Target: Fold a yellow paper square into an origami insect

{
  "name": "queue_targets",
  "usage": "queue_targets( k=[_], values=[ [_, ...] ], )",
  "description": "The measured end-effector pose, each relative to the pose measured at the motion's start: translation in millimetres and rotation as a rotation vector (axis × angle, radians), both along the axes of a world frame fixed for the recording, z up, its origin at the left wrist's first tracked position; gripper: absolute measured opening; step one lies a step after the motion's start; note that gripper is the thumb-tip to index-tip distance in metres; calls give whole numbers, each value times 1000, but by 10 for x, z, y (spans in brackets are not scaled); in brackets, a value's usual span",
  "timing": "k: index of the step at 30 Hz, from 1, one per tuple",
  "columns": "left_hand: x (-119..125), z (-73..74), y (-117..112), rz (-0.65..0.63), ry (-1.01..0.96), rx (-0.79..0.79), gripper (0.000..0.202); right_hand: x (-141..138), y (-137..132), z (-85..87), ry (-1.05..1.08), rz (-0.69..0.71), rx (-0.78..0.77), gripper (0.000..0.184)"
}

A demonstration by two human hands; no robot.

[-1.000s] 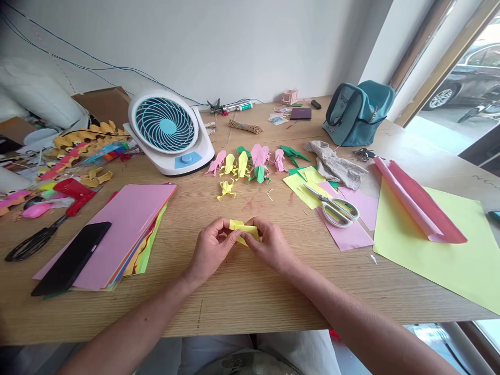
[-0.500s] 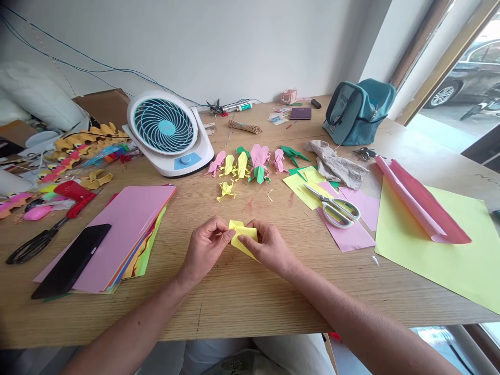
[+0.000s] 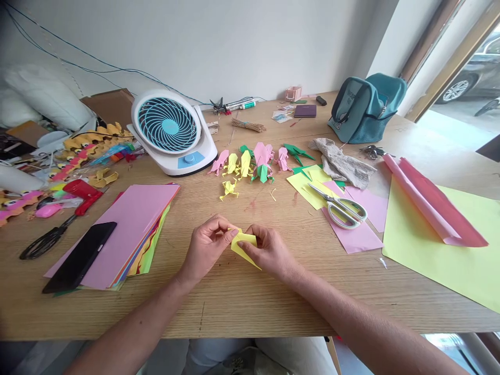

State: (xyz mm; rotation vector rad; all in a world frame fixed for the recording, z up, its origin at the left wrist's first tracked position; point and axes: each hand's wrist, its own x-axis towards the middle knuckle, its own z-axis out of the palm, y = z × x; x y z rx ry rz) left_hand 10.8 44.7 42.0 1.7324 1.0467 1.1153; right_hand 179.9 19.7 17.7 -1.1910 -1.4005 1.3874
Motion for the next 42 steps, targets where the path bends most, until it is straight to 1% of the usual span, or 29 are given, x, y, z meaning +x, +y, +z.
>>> queue_targets(
  k=[5, 9, 12, 14, 15, 18, 20, 25, 29, 34, 39, 42],
  values=[
    [-14, 3, 17, -8, -5, -14, 23, -1, 11, -23, -21, -14, 32, 42],
    [-22, 19, 27, -38, -62, -68, 27, -1, 17, -23, -19, -21, 11, 44],
    [-25, 21, 26, 17, -106, -92, 25, 8, 23, -5, 6, -58, -27, 45],
    [-18, 7, 20, 50, -117, -113, 28, 17, 31, 11, 57, -84, -48, 47],
    [-10, -6, 16, 41, -112, -136, 30, 21, 36, 17, 87, -98, -52, 47],
    [28, -58, 3, -41, -57, -187, 27, 23, 52, 19, 156, -137, -40, 50],
    [52, -86, -3, -57, -37, -166, 24, 15, 62, 10, 184, -146, -35, 51],
    [65, -77, -5, -9, -54, -120, 20, -15, 71, 11, 221, -100, -69, 55],
    [63, -55, -17, 15, -70, -112, 22, -16, 61, 14, 183, -82, -31, 54],
    [77, -111, -18, -62, -119, -242, 24, 10, 50, -53, 64, -102, 53, 52],
    [68, -160, 11, -56, -170, -251, 28, 19, 58, -93, -6, -84, 94, 51],
    [72, -149, 11, -59, -235, -307, 25, 17, 52, -91, -53, -61, 112, 50]
  ],
)
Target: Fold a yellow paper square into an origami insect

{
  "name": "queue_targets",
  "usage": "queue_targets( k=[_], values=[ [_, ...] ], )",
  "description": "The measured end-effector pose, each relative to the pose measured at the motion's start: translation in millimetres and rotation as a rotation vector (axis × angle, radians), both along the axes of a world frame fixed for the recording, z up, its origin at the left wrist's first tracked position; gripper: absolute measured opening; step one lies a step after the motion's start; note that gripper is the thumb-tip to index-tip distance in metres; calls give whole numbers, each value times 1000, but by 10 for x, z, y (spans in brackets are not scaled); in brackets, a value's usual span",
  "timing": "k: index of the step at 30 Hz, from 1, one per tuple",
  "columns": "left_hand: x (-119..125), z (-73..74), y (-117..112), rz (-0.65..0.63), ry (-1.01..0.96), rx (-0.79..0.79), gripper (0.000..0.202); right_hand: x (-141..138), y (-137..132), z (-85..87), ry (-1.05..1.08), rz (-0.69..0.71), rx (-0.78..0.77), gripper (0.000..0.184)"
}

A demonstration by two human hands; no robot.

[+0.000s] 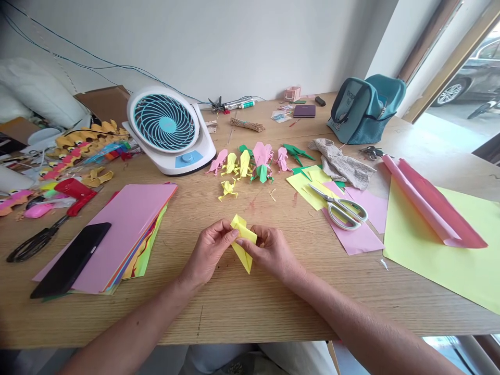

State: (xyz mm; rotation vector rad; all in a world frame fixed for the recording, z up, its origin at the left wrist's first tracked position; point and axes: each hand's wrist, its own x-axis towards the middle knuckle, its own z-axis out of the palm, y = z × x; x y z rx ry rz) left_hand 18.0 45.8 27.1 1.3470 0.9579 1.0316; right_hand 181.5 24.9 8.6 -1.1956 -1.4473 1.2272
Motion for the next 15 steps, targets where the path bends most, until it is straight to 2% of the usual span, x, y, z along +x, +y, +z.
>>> queue_targets(
  k=[6, 9, 12, 15],
  values=[
    [9, 12, 20, -10, -171, -161, 29, 43, -55, 105, -106, 40, 87, 49],
    [-8, 10, 63, -38, -281, -232, 28, 109, -49, 176, -46, -14, 135, 52],
    [-17, 13, 85, -86, -347, -262, 26, 147, -1, 214, 109, -12, 40, 48],
    [-11, 36, 57, -130, -354, -261, 21, 114, 33, 224, 216, 143, -99, 42]
  ],
)
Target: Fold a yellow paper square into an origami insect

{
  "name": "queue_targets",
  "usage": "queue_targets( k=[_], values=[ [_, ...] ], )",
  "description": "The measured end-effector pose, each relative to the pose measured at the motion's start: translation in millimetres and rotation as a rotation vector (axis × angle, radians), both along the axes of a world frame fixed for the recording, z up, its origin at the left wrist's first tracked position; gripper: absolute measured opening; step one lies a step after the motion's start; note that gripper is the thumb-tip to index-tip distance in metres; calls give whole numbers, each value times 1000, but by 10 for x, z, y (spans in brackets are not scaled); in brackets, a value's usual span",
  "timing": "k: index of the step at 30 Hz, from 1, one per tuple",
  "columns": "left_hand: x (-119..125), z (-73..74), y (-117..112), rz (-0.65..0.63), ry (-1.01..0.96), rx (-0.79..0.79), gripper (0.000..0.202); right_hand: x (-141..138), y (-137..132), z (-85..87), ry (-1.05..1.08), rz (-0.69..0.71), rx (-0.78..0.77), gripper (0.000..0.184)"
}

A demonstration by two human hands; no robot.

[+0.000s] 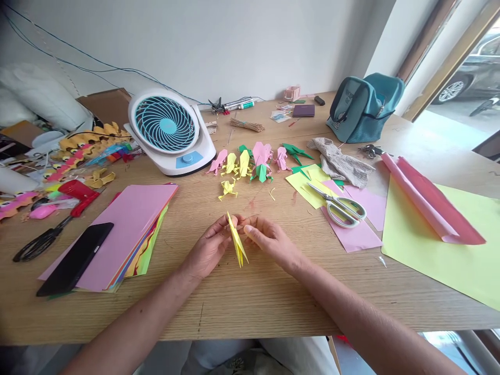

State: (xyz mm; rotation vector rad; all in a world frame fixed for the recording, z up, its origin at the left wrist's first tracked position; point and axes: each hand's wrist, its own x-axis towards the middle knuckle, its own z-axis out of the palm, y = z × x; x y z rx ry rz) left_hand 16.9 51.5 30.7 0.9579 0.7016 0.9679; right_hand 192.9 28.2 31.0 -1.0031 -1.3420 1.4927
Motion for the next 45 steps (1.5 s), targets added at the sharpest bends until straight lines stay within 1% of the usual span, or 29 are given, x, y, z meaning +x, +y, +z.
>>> queue_targets(
  k=[3, 5, 6, 8, 13, 15, 17, 21, 23, 26, 28, 32, 36, 41, 45],
  values=[
    [5, 36, -49, -37, 10, -1, 15, -70, -10, -12, 104, 180, -95, 44],
    [7, 46, -68, -68, 15, 11, 12, -103, -26, -32, 131, 237, -148, 44],
    [8, 43, -69, -82, 20, 22, 10, -113, -31, -44, 127, 243, -166, 44],
    [13, 24, -54, -83, 21, 32, 13, -118, -31, -66, 116, 199, -179, 43],
    [6, -46, 24, 33, 4, -23, 38, -109, 16, -110, 102, -81, -156, 46],
    [3, -64, 31, 29, 79, 12, 39, -115, 25, -138, 73, -123, -134, 47],
    [11, -78, 18, 34, 178, 64, 35, -125, 17, -178, 16, -138, -101, 46],
    [39, -94, -20, 107, 297, 106, 34, -146, -24, -244, -121, -111, -23, 42],
    [38, -94, -23, 122, 322, 104, 32, -146, -39, -249, -125, -68, 0, 40],
    [21, -83, -13, 101, 337, 113, 31, -134, -43, -236, -90, -18, 7, 41],
    [18, -69, -11, 77, 348, 121, 30, -121, -44, -232, -95, -13, 24, 44],
    [45, -41, -32, 35, 328, 88, 28, -92, -67, -245, -161, 4, 76, 41],
    [59, -47, -58, 41, 295, 50, 30, -69, -99, -228, -250, 29, 135, 35],
    [27, -46, -59, 4, 277, 108, 31, -41, -108, -175, -257, 23, 100, 37],
    [-11, -22, -49, -15, 369, 170, 31, -37, -109, -149, -250, 29, 43, 43]
  ],
)
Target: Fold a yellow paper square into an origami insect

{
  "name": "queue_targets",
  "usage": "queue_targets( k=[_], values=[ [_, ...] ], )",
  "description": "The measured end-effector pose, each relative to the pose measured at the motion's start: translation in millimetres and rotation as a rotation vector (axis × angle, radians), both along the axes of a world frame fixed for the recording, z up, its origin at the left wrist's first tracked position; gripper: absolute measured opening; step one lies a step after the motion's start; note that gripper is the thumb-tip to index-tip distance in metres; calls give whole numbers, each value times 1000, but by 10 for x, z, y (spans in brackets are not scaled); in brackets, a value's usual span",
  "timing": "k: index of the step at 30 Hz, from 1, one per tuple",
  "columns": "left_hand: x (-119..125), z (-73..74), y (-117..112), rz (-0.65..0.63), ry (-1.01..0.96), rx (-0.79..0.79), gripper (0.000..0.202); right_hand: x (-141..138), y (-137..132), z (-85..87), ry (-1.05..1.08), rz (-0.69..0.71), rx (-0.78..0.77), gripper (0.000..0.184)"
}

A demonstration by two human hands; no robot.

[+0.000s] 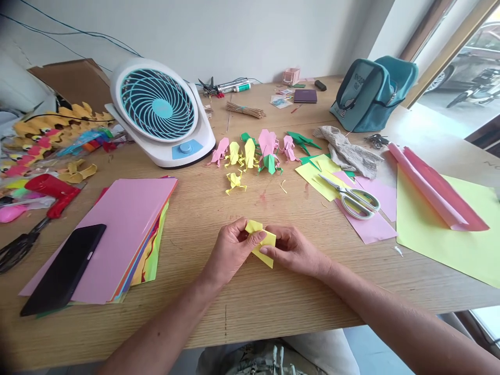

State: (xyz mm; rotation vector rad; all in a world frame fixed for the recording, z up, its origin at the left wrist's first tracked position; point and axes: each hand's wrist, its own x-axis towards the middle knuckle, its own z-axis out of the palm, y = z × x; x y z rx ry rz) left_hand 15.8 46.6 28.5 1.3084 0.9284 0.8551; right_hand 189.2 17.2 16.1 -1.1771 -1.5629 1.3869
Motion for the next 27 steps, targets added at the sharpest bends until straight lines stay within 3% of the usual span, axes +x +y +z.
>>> queue_targets(
  k=[7, 20, 27],
  values=[
    [-36, -48, 36, -14, -12, -41, 35, -39, -22, 17, -67, -50, -6, 43],
    [-72, -12, 95, 52, -127, -162, 37, -80, -51, -11, -118, 54, -17, 40],
    [-113, 10, 152, 41, -145, -141, 54, -97, 9, 41, -6, -67, -32, 49]
  ],
)
